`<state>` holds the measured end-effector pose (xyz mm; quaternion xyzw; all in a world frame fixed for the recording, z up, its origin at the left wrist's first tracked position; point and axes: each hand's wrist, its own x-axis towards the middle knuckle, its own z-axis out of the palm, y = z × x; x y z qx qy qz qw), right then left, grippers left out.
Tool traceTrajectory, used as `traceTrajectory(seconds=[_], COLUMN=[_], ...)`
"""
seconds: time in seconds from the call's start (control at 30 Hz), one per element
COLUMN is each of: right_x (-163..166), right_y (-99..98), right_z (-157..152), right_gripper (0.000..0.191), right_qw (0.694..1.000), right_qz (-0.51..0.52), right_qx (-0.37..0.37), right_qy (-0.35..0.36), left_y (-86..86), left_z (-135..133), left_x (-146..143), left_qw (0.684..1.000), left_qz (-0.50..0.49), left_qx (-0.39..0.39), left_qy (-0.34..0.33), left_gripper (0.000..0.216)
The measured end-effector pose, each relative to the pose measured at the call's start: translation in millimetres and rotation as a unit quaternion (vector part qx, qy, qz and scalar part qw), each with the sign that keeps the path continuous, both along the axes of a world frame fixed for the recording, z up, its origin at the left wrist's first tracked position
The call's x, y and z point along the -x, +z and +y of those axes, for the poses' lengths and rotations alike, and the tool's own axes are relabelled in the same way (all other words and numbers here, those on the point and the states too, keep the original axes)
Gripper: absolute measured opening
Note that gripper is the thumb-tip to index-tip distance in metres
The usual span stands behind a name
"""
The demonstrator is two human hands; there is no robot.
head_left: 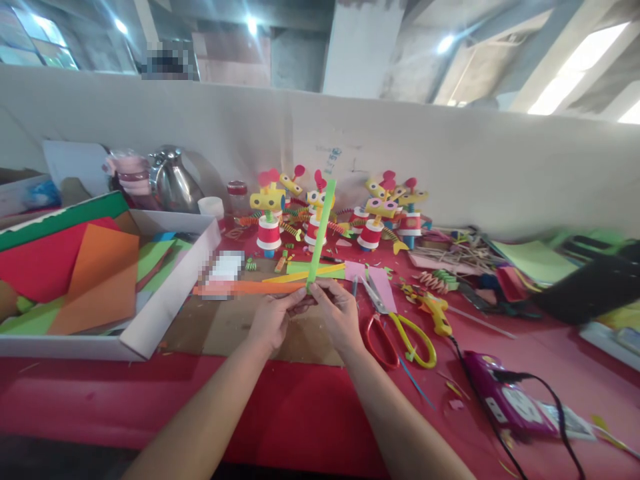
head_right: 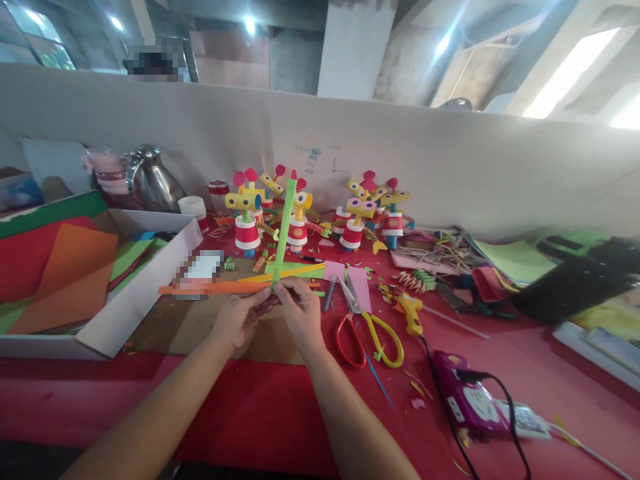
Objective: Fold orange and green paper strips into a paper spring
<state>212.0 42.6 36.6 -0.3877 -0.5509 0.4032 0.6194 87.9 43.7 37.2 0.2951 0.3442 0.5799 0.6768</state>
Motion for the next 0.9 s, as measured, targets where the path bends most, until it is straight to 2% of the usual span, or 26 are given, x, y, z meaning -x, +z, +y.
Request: traceTrajectory(seconds=[0.27,0.47,0.7,0.9], right_x=[1.2,-2.2,0.9,1.4], right_y=[2.9,4.7,3.8,2.7], right_z=[-1.1,-3.9,-5.3,-9.0], right_gripper=[0.017,0.014,0.013,0.017], right_qw=[0.999,0.993,0.997,0.988], right_qz=[0.013,-0.096,-0.056,-0.105], right_qx=[0.023,-0.052,-0.042,-0.069], right_qy=[0.019,-0.051,-0.030,-0.094], left_y=[0.0,1.5,-0.5,6.5], left_z=[-1.1,-2.9,-3.9,-7.6], left_x=[-1.5,-1.5,-2.2,-1.9], left_qw=[0.998,0.989,0.984,0.983], left_qz=[0.043,0.110,0.120,0.134], left_qx=[-0.054,-0.091,-0.127,-0.119], left_qy=[0.011,0.036,0.039,0.035], left_gripper=[0.019,0.017,0.012,0.012])
